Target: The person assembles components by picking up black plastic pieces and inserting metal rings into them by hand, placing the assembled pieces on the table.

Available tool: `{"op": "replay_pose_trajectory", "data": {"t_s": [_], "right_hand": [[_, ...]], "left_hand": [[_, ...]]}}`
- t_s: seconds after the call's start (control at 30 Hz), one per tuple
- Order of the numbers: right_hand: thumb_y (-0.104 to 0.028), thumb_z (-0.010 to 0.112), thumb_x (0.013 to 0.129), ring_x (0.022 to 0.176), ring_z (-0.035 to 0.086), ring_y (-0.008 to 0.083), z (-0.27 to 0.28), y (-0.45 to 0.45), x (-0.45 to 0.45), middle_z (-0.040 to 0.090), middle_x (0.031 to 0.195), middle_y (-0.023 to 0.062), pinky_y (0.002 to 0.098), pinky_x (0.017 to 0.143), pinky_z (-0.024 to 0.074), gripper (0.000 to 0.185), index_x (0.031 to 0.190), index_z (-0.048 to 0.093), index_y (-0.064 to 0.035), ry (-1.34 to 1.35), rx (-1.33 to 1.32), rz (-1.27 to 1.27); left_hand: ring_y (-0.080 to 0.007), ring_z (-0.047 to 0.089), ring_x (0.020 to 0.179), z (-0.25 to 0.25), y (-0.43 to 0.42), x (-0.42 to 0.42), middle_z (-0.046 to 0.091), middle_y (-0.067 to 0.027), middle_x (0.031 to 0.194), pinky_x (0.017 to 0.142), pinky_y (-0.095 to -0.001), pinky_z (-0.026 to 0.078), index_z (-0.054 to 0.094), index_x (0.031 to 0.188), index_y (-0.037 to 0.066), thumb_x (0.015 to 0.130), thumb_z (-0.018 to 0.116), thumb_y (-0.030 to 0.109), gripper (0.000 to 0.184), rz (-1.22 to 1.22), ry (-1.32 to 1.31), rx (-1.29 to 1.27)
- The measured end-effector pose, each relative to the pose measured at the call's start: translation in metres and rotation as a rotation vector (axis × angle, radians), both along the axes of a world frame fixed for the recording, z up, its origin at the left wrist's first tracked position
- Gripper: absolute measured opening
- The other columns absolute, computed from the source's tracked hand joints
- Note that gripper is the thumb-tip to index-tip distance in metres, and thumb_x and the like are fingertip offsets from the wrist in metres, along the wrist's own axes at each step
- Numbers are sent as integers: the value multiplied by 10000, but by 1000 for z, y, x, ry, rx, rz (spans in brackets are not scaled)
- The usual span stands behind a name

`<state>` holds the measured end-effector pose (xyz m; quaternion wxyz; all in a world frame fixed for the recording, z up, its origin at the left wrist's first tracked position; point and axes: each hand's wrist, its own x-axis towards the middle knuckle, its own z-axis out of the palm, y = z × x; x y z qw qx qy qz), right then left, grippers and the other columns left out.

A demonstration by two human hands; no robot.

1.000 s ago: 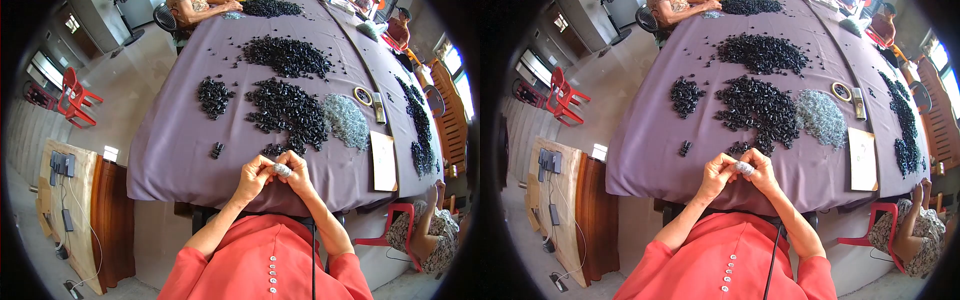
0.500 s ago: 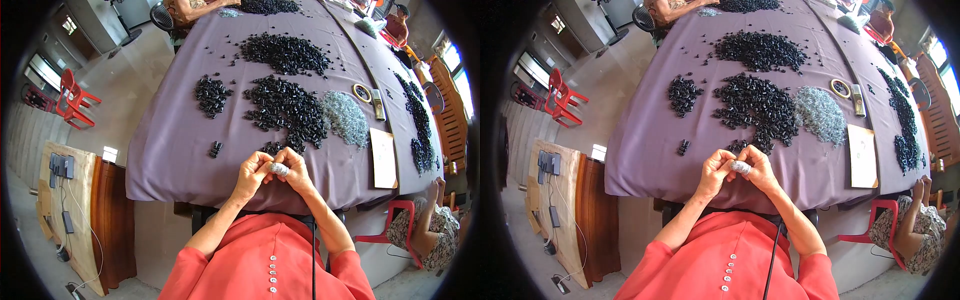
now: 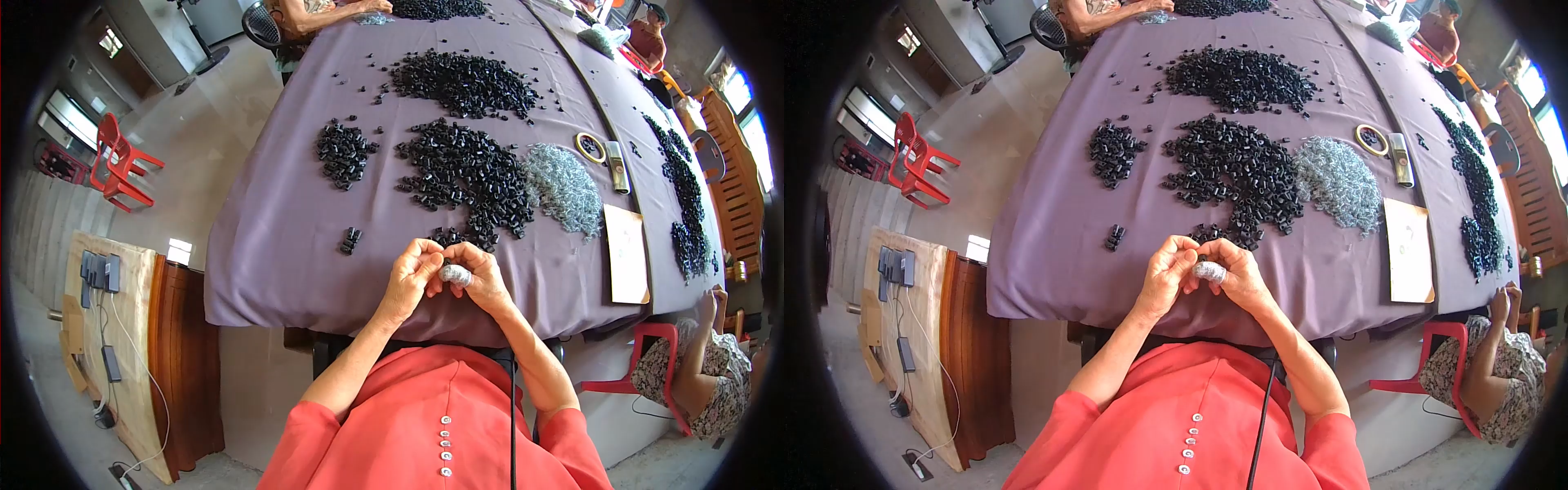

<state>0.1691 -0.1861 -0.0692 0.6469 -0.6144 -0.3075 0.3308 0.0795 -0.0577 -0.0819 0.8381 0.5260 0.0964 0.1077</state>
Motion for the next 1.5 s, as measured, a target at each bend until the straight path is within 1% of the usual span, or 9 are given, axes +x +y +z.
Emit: {"op": "replay_pose_trajectory", "data": {"t_s": [0.33, 0.47, 0.57, 0.63, 0.77, 0.87, 1.07, 1.2, 1.5], "right_hand": [[-168, 606, 864, 701, 596, 95, 7, 2, -6, 622, 725, 44, 221, 597, 469, 214, 969, 535, 4, -106, 49, 44], [-137, 651, 820, 683, 594, 111, 21, -1, -12, 616, 753, 53, 264, 594, 465, 255, 1020, 548, -17, -94, -17, 33], [-116, 687, 765, 672, 588, 168, 25, -20, -8, 579, 740, 65, 302, 582, 460, 304, 1031, 562, -38, -558, -223, -6], [-97, 680, 739, 687, 579, 250, 27, -35, 1, 565, 745, 98, 323, 601, 464, 202, 916, 600, -40, -717, -226, -124], [-24, 643, 739, 677, 578, 253, 20, -71, 41, 581, 762, 110, 323, 612, 465, 106, 840, 610, -31, -840, -302, -486], [-16, 627, 746, 648, 575, 238, 19, -93, 67, 583, 767, 114, 319, 607, 459, 107, 850, 607, -34, -833, -448, -650], [-59, 587, 781, 748, 592, 302, 15, -115, 100, 599, 830, 106, 368, 666, 461, 86, 862, 611, -72, -995, -614, -768], [-103, 588, 783, 773, 586, 317, 11, -147, 108, 598, 831, 142, 391, 696, 452, 95, 861, 601, -51, -967, -822, -841], [-75, 593, 773, 783, 573, 344, 2, -146, 95, 581, 814, 156, 416, 702, 445, 78, 839, 568, -41, -932, -896, -741]], "left_hand": [[-49, 495, 485, 8, 8, 0, 583, -25, 689, 417, -162, 379, 482, 978, 50, 880, 588, 194, 204, -75, 54, 3], [-37, 490, 485, 10, 7, 0, 584, -18, 680, 410, -157, 364, 501, 951, 54, 877, 591, 173, 166, -53, 73, 28], [-31, 488, 483, 13, 7, -2, 583, -10, 659, 408, -157, 358, 528, 909, 56, 873, 596, 169, 137, -76, 134, 121], [-31, 481, 465, 25, 12, -6, 578, -12, 623, 396, -162, 340, 573, 852, 64, 855, 620, 176, 122, -32, 270, 266], [-28, 492, 513, 32, 28, -11, 568, 9, 604, 428, -186, 379, 599, 797, 31, 832, 622, 111, 90, 48, 318, 584], [-75, 528, 507, 32, 41, -18, 582, -46, 560, 475, -249, 409, 595, 761, -10, 796, 639, 102, 125, 167, 371, 796], [-251, 581, 525, 34, 56, -25, 588, -94, 575, 534, -359, 440, 574, 753, 41, 795, 624, 167, 142, 258, 474, 1152], [-293, 597, 565, 30, 59, -24, 593, -104, 592, 541, -387, 443, 568, 753, 54, 806, 616, 193, 157, 282, 454, 1165], [-358, 586, 609, 17, 65, -24, 591, -131, 615, 553, -445, 441, 526, 793, 72, 856, 558, 212, 157, 434, 444, 1347]]}}
